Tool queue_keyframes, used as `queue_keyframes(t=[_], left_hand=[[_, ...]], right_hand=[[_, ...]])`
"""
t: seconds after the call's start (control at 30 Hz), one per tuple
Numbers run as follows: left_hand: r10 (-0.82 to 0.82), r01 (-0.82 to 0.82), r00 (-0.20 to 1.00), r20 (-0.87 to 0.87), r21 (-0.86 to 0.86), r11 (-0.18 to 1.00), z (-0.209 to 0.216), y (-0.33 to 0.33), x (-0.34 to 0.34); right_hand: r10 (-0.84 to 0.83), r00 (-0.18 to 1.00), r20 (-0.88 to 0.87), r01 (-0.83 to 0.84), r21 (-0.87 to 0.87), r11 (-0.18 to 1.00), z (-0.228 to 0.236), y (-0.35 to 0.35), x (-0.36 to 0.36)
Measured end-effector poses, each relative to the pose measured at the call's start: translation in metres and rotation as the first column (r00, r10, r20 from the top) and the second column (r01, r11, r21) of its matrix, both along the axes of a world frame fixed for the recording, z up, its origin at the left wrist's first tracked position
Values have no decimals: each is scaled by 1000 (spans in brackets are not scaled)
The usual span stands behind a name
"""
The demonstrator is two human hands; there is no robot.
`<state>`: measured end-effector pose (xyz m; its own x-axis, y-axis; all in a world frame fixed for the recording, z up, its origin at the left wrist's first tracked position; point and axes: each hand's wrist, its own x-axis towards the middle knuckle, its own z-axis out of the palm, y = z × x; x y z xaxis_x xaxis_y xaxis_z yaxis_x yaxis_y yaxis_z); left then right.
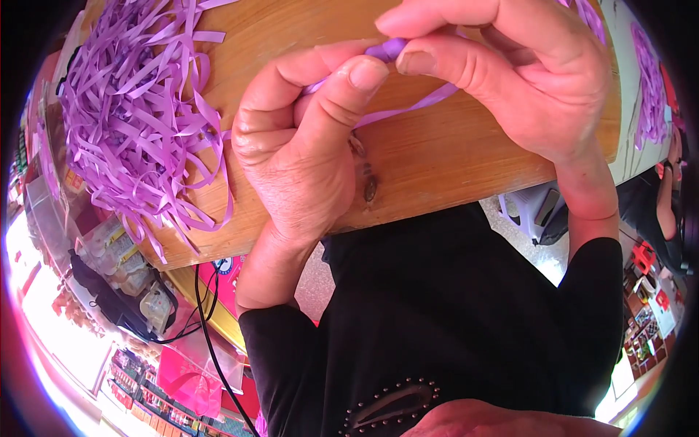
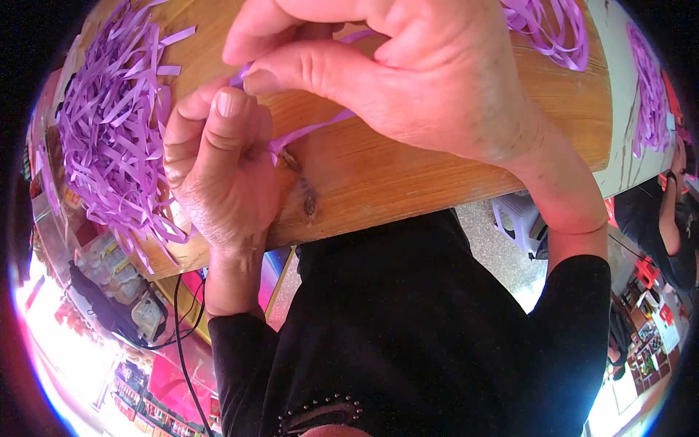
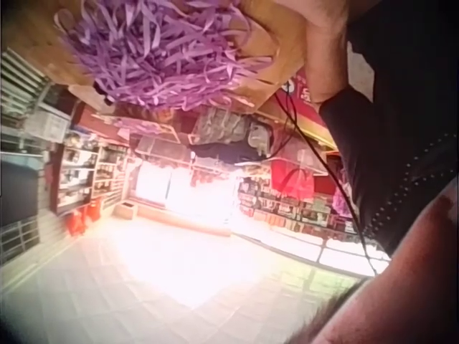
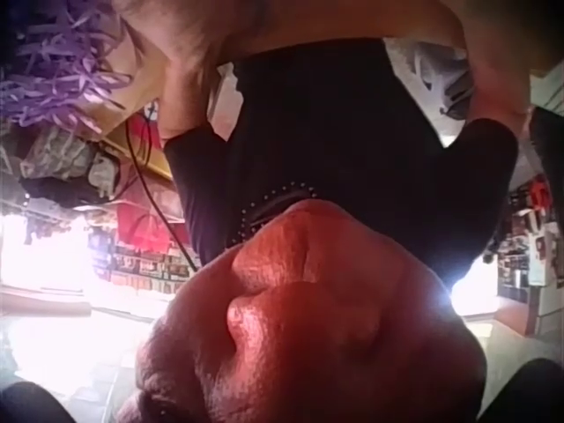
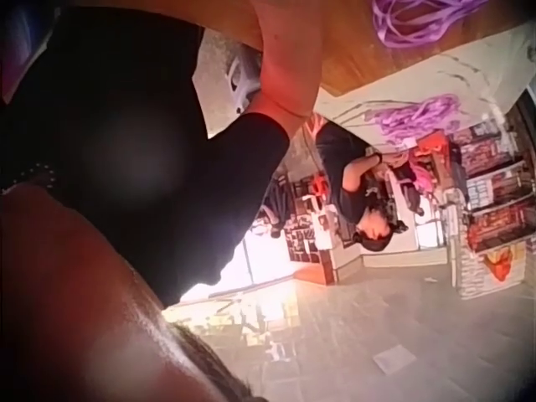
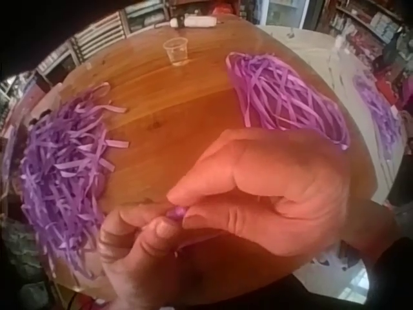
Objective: Tie knots in purple plastic strips at a workbench.
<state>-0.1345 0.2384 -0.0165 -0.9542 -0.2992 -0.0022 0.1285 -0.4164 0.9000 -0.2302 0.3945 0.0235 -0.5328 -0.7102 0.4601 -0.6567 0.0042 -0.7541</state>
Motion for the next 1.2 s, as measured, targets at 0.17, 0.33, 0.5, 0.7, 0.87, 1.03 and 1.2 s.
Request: queue_keyframes(t=[0.17,0.33,0.5,0.7,0.87,1.03,1.2], left_hand=[[-5,4,1000,13,27,1000,1,2,-2],[-71,75,997,-41,89,993,0,0,-5],[-51,50,999,10,69,996,1,0,-4],[-48,48,999,14,33,998,-2,-1,0],[-54,54,998,-12,43,998,2,4,1],[-88,68,984,-156,-127,990,-5,-1,4],[-77,-12,974,-214,-387,922,-8,-7,4]], right_hand=[[-13,997,-79,21,113,993,6,3,-1],[-65,997,-48,77,333,940,34,-4,4],[-104,987,-122,142,359,922,28,-6,2],[-65,879,-473,120,86,989,-9,-2,-4],[-113,969,-220,197,412,889,36,5,11],[-73,957,-279,106,106,989,-8,4,6],[-64,982,-176,85,117,989,-5,10,4]])
